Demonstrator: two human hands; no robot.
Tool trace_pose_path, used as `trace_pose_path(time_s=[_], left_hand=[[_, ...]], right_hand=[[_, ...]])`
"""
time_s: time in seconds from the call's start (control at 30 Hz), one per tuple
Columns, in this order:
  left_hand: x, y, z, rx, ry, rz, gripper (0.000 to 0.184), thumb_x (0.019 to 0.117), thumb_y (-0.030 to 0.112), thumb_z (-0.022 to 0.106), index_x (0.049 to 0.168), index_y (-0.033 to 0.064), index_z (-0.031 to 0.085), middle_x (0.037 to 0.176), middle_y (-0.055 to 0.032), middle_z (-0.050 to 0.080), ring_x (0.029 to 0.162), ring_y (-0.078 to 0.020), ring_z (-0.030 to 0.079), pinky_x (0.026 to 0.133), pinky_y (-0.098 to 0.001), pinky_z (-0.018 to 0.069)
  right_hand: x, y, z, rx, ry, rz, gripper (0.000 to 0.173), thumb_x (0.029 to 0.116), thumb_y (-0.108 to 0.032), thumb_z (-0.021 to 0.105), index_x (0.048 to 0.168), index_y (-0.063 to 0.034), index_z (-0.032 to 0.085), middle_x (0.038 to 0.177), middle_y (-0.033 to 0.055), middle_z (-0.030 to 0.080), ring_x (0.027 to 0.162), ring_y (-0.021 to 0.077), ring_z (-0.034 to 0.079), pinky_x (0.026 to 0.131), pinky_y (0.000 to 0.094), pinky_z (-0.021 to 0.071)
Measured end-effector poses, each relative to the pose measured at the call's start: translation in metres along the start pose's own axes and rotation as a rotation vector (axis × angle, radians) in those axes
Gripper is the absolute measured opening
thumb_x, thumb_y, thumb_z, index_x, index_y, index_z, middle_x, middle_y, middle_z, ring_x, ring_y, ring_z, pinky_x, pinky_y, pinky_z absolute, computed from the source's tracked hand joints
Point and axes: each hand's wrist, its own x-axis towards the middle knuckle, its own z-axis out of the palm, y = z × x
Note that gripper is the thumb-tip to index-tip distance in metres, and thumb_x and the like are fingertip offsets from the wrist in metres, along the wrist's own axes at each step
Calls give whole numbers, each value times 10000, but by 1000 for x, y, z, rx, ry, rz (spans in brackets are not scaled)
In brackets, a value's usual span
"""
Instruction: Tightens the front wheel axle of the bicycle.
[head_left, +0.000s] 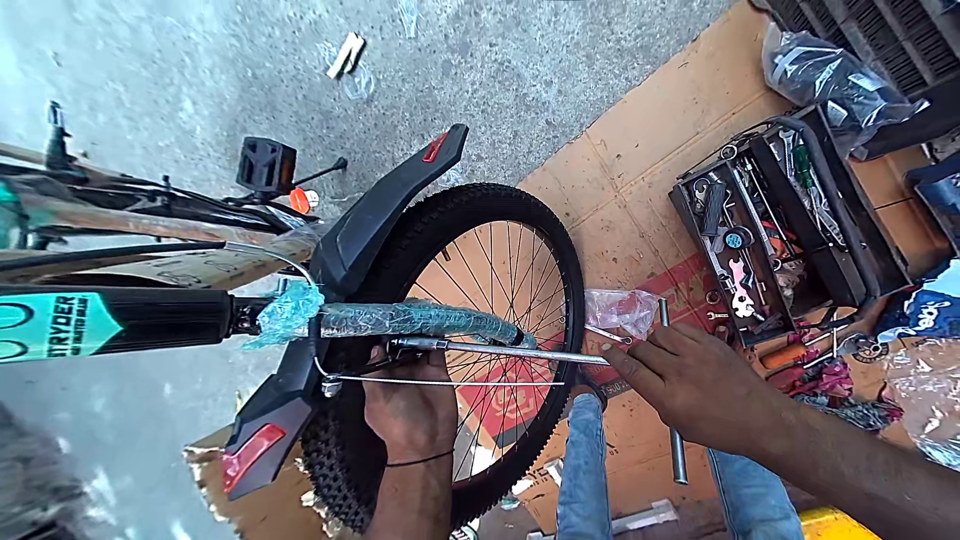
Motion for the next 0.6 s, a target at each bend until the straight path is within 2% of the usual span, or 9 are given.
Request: trace_pose_path(time_s=[0.17,0.27,0.33,0.37,0.4,0.47,0.5,0.53,0.6], left_hand=[[0,-2,0,-7,4,11,354,1125,323,214,1155,135,512,1046,-49,659,1029,-187,673,995,-416,535],[2,-3,-1,0,11,30,341,1122,330,236,1138,136,516,1023,-50,663,1023,-193,677,982,-426,542],[2,-5,-3,-1,16,33,333,1120,322,244,1141,131,516,1033,-56,664,1035,-203,676,984,-441,541],[2,-5,-3,3,23,33,333,1119,317,246,1139,130,520,1032,-57,664,1034,-204,676,981,-442,542],[2,-4,-1,16,34,31,337,1117,322,242,1138,133,520,1030,-53,663,1032,-199,675,981,-439,541],[2,-3,-1,29,40,26,350,1118,335,229,1142,132,513,1035,-60,658,1045,-206,672,993,-449,534],[3,-3,-1,28,42,26,345,1117,333,229,1156,128,504,1044,-66,652,1053,-210,667,993,-452,533],[3,-3,0,27,46,26,340,1116,330,227,1158,129,497,1045,-66,645,1052,-211,663,991,-451,530],[3,-4,0,15,44,30,334,1114,325,228,1157,128,495,1045,-65,641,1046,-213,661,997,-458,528]], right_hand=[[-1,-10,-9,22,-26,19,354,980,-180,556,1302,-83,667,846,40,676,799,224,646,719,368,529],[5,-8,-24,213,-69,132,289,921,-227,641,1189,-167,730,775,-32,651,700,131,616,610,306,506],[11,-3,-37,620,-160,378,199,920,-253,718,1113,-216,749,762,-111,674,624,13,612,543,224,527],[17,2,-44,924,-236,563,220,937,-225,761,1152,-186,735,782,-83,721,598,20,648,533,209,565],[22,5,-47,1264,-252,745,304,942,-146,763,1238,-128,696,803,6,755,556,78,664,497,220,566],[25,5,-44,1781,-140,1082,338,1011,-122,652,1348,-113,629,856,137,756,474,103,585,410,196,451],[26,2,-39,1909,-70,1234,312,1048,-213,605,1347,-124,623,878,153,753,471,91,566,401,183,417],[27,-1,-35,1957,-7,1351,321,1065,-332,562,1304,-125,621,891,153,755,501,101,602,421,190,441],[28,-10,-33,1879,141,1419,412,1078,-453,481,1350,-152,553,943,169,766,614,209,728,498,278,576]])
